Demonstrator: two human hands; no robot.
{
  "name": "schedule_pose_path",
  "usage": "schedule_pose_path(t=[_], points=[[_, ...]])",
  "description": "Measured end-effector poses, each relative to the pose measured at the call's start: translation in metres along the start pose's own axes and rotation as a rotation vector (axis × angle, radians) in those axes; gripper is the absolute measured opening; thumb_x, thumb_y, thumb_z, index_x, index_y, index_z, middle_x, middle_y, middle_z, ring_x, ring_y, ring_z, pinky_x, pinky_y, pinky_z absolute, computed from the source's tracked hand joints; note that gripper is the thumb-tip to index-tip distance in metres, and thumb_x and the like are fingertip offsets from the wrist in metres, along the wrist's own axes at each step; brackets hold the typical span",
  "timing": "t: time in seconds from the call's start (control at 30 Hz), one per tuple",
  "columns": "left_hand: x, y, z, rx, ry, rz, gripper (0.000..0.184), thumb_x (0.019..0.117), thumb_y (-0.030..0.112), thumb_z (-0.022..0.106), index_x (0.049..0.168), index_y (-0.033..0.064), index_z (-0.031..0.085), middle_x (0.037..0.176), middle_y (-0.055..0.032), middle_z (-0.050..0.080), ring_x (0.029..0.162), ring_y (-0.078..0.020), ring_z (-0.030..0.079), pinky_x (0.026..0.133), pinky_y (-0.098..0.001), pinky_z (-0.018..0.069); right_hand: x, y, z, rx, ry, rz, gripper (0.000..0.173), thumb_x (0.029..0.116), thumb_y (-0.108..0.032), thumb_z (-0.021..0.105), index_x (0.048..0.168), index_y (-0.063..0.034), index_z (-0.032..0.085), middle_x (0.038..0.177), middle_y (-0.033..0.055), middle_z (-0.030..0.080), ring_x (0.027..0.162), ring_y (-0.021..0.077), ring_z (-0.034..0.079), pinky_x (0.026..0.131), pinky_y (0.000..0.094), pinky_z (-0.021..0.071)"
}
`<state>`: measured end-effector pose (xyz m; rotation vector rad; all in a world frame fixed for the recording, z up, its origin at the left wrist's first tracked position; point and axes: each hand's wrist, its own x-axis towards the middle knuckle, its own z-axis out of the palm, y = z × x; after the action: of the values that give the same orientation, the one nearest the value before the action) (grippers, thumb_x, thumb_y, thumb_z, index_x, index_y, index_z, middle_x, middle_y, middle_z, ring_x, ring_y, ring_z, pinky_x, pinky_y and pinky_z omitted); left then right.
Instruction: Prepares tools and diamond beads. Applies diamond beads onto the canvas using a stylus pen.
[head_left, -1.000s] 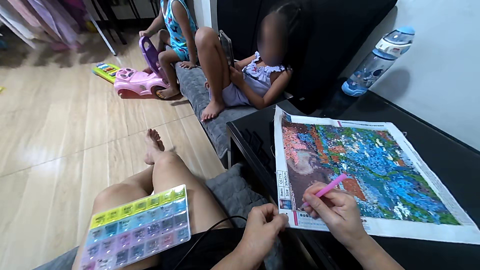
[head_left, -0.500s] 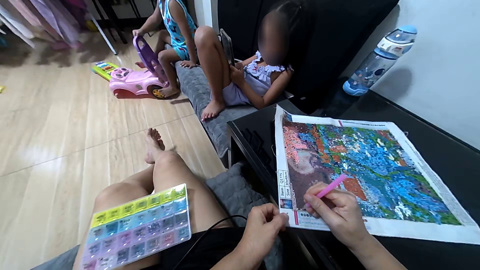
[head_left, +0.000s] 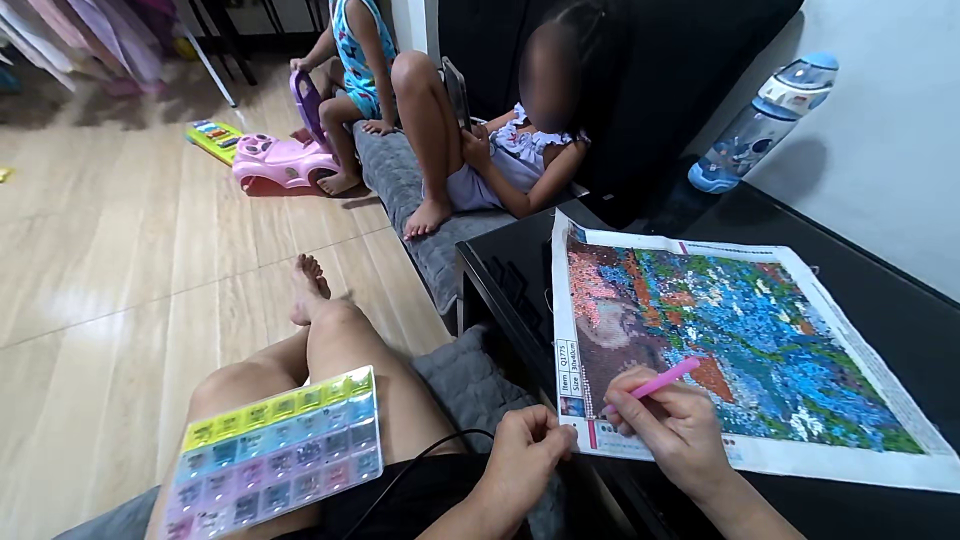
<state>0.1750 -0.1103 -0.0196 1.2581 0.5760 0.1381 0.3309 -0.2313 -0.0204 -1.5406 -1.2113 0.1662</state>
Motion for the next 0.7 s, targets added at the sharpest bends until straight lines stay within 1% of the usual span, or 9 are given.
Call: schedule_pose_path(t=[0.1, 0.2, 0.33, 0.47, 0.6, 0.67, 0.7], points=[[0.0, 0.0008, -0.0004, 0.013, 0.001, 0.001, 0.014, 0.0985, 0.006, 0.059, 0.084, 0.0058, 0.061, 0.073, 0.0064, 0.059, 0.07, 0.0, 0.06, 0.07, -0.0176, 0.0506, 0.0001, -0.0049, 0.001, 0.07, -0.026, 0.033, 0.024, 0.1018, -0.029, 0.061, 0.087, -0.0112, 0.069, 0.08, -0.0078, 0.068, 0.065, -0.0057, 0.063, 0.059, 0.011, 0.0553], [0.0001, 0.0006, -0.0003, 0.008, 0.003, 0.004, 0.015, 0.0986, 0.006, 0.059, 0.084, 0.0056, 0.062, 0.073, 0.0063, 0.059, 0.07, 0.0, 0.06, 0.07, -0.0177, 0.0509, 0.0005, -0.0046, 0.0, 0.062, 0.012, 0.045, 0.021, 0.1013, -0.027, 0.061, 0.088, -0.0135, 0.07, 0.08, -0.0094, 0.068, 0.065, -0.0056, 0.063, 0.058, 0.0113, 0.0556], [0.0003, 0.0006, -0.0004, 0.009, 0.002, -0.001, 0.015, 0.0988, 0.006, 0.059, 0.084, 0.006, 0.061, 0.073, 0.0067, 0.059, 0.07, 0.0002, 0.06, 0.07, -0.0177, 0.0509, 0.0003, -0.0016, 0.0017, 0.019, 0.013, 0.013, 0.025, 0.1019, -0.029, 0.061, 0.087, -0.0113, 0.069, 0.08, -0.008, 0.068, 0.066, -0.0063, 0.063, 0.059, 0.0106, 0.0552], [-0.0001, 0.0011, -0.0007, 0.022, -0.001, 0.0, 0.015, 0.0989, 0.007, 0.059, 0.084, 0.0055, 0.061, 0.074, 0.0061, 0.059, 0.07, 0.0001, 0.059, 0.07, -0.0179, 0.05, -0.0004, -0.0045, 0.0026, 0.072, -0.033, 0.032, 0.025, 0.1023, -0.029, 0.061, 0.088, -0.0108, 0.07, 0.08, -0.0076, 0.068, 0.065, -0.0059, 0.063, 0.059, 0.0111, 0.0554], [0.0002, 0.0008, -0.0007, 0.005, 0.004, -0.003, 0.014, 0.0987, 0.006, 0.059, 0.085, 0.0053, 0.062, 0.073, 0.0064, 0.059, 0.069, 0.0002, 0.059, 0.069, -0.0176, 0.0501, 0.0009, -0.0061, -0.0012, 0.074, 0.015, 0.063, 0.021, 0.1011, -0.029, 0.061, 0.088, -0.0146, 0.07, 0.08, -0.01, 0.068, 0.064, -0.0052, 0.064, 0.057, 0.0118, 0.0557], [0.0001, -0.0015, -0.0015, -0.003, 0.025, 0.013, 0.011, 0.0978, 0.006, 0.06, 0.087, 0.0042, 0.062, 0.075, 0.0052, 0.06, 0.07, -0.0009, 0.06, 0.07, -0.0187, 0.0518, 0.0016, -0.0054, -0.0023, 0.067, 0.044, 0.061, 0.021, 0.101, -0.029, 0.062, 0.088, -0.0158, 0.071, 0.081, -0.0105, 0.069, 0.064, -0.0048, 0.064, 0.057, 0.0121, 0.0559], [-0.0003, -0.004, -0.0018, 0.023, 0.053, 0.049, 0.007, 0.0969, 0.007, 0.061, 0.091, 0.0032, 0.062, 0.077, 0.0037, 0.059, 0.071, -0.0018, 0.06, 0.07, -0.0195, 0.0521, 0.0018, -0.0049, -0.0024, 0.063, 0.059, 0.057, 0.02, 0.1008, -0.029, 0.062, 0.088, -0.016, 0.071, 0.081, -0.0106, 0.069, 0.064, -0.0046, 0.064, 0.057, 0.0123, 0.0564]])
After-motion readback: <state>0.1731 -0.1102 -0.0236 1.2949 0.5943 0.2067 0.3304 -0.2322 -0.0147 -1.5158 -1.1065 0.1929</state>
